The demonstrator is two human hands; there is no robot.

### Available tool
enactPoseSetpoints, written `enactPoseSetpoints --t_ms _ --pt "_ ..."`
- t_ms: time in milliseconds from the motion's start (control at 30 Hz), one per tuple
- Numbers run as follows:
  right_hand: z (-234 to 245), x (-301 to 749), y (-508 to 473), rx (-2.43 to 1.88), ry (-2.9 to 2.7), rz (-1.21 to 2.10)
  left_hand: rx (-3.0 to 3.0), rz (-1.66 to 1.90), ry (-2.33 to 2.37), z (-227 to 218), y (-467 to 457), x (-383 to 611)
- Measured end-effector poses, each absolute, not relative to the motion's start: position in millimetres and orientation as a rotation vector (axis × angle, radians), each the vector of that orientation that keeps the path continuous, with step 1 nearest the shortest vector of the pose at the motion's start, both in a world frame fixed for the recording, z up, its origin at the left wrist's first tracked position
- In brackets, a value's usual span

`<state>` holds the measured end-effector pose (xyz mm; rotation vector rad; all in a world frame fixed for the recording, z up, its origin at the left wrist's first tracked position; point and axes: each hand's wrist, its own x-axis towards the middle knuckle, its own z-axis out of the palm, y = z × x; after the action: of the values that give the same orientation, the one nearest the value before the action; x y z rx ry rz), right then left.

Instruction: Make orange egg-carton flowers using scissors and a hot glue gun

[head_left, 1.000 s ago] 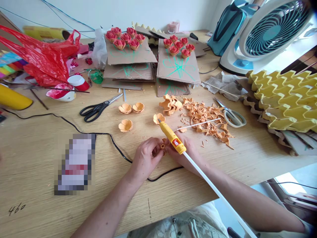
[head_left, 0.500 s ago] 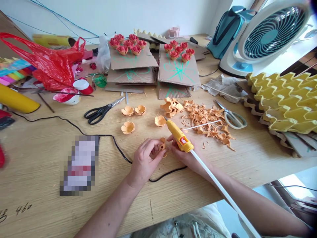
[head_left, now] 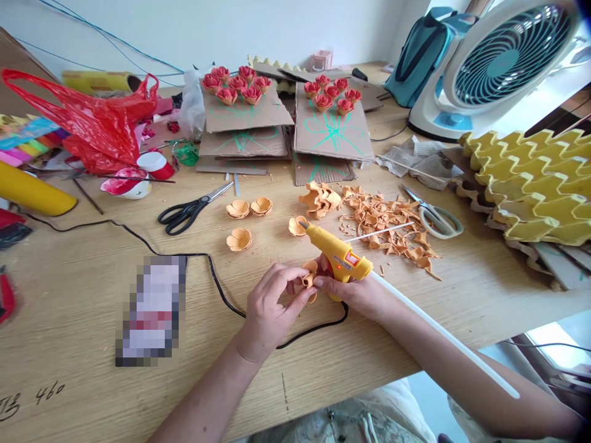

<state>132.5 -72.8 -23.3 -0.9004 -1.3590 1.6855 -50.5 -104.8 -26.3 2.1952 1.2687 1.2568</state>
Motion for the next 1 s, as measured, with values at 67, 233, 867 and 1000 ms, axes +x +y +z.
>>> enactPoseSetpoints --t_ms 67,233,867,1000 --pt "-24 136 -74 -0.908 -1.392 1.639 2.206 1.283 1.262 -26 -105 -51" --pt "-28 148 -78 -0.942 -1.411 1.584 2.219 1.338 1.308 -26 -104 -55" --pt "-33 132 -77 -0.845 -1.303 1.688 2.259 1.344 1.331 -27 -105 -55" --pt "-36 131 -77 -0.815 -1.241 1.771 2.287 1.343 1.316 -26 -106 -52"
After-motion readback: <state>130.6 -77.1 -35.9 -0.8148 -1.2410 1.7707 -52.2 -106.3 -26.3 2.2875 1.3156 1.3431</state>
